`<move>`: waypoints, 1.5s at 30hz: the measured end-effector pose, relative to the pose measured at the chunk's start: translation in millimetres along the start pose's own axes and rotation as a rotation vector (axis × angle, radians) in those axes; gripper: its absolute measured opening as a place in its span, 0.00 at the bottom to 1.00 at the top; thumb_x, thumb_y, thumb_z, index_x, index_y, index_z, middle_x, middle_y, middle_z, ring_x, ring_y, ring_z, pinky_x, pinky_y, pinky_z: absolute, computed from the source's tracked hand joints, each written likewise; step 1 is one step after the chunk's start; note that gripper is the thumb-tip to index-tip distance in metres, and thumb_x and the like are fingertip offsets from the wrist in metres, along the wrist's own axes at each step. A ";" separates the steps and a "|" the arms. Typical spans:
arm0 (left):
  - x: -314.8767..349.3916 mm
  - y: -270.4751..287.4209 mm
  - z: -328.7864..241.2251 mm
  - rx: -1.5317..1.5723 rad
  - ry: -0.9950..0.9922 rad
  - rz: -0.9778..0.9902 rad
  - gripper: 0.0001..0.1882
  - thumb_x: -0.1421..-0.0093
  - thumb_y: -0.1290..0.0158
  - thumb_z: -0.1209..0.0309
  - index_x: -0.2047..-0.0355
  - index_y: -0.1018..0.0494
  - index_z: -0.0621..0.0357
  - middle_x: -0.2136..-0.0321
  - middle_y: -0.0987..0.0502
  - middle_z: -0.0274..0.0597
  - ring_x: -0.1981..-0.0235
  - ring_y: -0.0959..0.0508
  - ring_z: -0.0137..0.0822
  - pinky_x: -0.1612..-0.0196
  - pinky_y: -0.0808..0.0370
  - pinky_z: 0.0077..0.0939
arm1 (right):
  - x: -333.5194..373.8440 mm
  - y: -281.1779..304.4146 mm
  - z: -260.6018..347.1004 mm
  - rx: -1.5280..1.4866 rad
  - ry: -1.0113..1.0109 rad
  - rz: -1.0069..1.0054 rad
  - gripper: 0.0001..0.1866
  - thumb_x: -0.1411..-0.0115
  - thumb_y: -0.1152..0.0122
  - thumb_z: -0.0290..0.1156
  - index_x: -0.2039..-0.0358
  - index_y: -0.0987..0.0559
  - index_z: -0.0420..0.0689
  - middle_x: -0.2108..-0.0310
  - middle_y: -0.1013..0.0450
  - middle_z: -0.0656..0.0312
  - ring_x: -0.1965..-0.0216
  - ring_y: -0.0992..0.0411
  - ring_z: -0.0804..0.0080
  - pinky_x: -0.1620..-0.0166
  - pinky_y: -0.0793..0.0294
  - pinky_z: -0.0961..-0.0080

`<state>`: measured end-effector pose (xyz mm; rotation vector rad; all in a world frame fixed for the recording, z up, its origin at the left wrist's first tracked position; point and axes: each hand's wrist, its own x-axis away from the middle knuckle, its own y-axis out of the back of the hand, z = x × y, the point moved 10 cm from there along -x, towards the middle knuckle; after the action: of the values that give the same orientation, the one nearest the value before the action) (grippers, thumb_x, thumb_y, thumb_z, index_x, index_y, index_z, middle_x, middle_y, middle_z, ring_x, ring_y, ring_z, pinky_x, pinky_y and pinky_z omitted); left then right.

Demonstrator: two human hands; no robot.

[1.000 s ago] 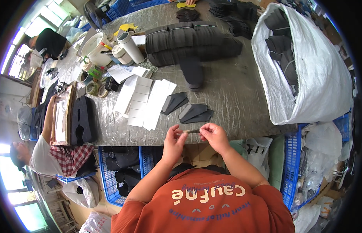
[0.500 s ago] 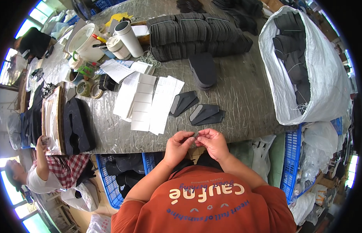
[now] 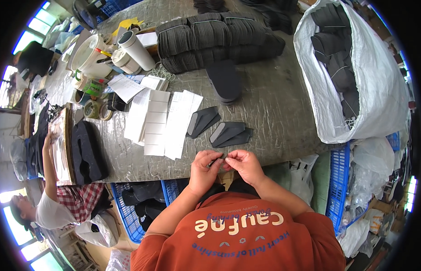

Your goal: Sorting shoe upper components, inserting wooden pegs, and placing them into plastic bags.

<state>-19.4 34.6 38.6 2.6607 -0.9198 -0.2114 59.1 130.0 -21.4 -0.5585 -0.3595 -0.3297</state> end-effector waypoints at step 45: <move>23.4 -39.2 -34.1 -0.284 -0.225 -0.122 0.06 0.52 0.43 0.73 0.75 0.30 0.58 0.76 0.28 0.39 0.76 0.30 0.36 0.72 0.33 0.28 | 71.1 88.6 7.3 0.155 -0.157 -0.113 0.17 0.38 0.53 0.35 0.62 0.26 0.32 0.66 0.26 0.53 0.68 0.26 0.69 0.61 0.27 0.76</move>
<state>29.6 57.6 56.4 2.4611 -0.7276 -0.6321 155.5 190.5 -26.2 -0.4134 -0.5650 -0.3643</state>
